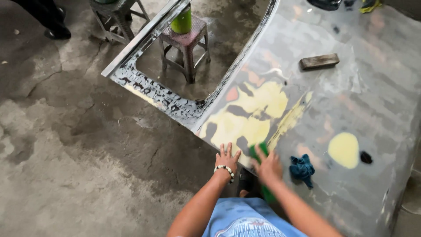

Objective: The person sands the surface of a large, silver car hood using a green sanding block. They hold a blue cloth in their left hand while sanding with their right hand, moving the block across the metal surface to smooth it.

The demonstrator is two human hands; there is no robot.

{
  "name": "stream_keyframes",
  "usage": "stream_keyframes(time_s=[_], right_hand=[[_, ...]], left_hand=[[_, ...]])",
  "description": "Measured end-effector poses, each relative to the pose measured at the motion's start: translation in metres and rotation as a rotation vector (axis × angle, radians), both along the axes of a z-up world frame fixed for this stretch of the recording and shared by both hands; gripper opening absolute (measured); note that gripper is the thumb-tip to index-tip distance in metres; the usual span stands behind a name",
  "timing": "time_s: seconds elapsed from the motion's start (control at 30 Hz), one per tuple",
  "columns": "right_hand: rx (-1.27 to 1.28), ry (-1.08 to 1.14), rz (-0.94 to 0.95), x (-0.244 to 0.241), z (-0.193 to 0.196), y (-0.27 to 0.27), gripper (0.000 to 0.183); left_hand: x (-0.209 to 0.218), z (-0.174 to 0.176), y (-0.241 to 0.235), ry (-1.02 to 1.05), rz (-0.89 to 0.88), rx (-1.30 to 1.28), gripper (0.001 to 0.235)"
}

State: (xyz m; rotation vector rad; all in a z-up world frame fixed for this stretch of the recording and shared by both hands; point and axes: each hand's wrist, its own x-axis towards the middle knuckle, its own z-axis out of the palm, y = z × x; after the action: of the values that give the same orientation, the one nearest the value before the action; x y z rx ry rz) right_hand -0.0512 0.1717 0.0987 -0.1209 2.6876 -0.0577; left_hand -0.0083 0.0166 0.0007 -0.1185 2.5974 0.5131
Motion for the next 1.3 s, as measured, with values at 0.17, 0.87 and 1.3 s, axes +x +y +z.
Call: stream_keyframes(time_s=[0.17,0.87,1.3], right_hand=[[-0.108,0.256,0.271,0.023,-0.047,0.018,0.071],[-0.117,0.122,0.382,0.029,-0.027,0.023,0.083],[-0.091,0.077,0.281,0.034,-0.017,0.026,0.073]], left_hand=[[0.002,0.003,0.005,-0.005,0.039,0.001,0.070],[0.001,0.012,0.001,-0.040,0.017,0.007,0.070],[0.009,0.034,0.005,-0.069,0.049,0.003,0.080]])
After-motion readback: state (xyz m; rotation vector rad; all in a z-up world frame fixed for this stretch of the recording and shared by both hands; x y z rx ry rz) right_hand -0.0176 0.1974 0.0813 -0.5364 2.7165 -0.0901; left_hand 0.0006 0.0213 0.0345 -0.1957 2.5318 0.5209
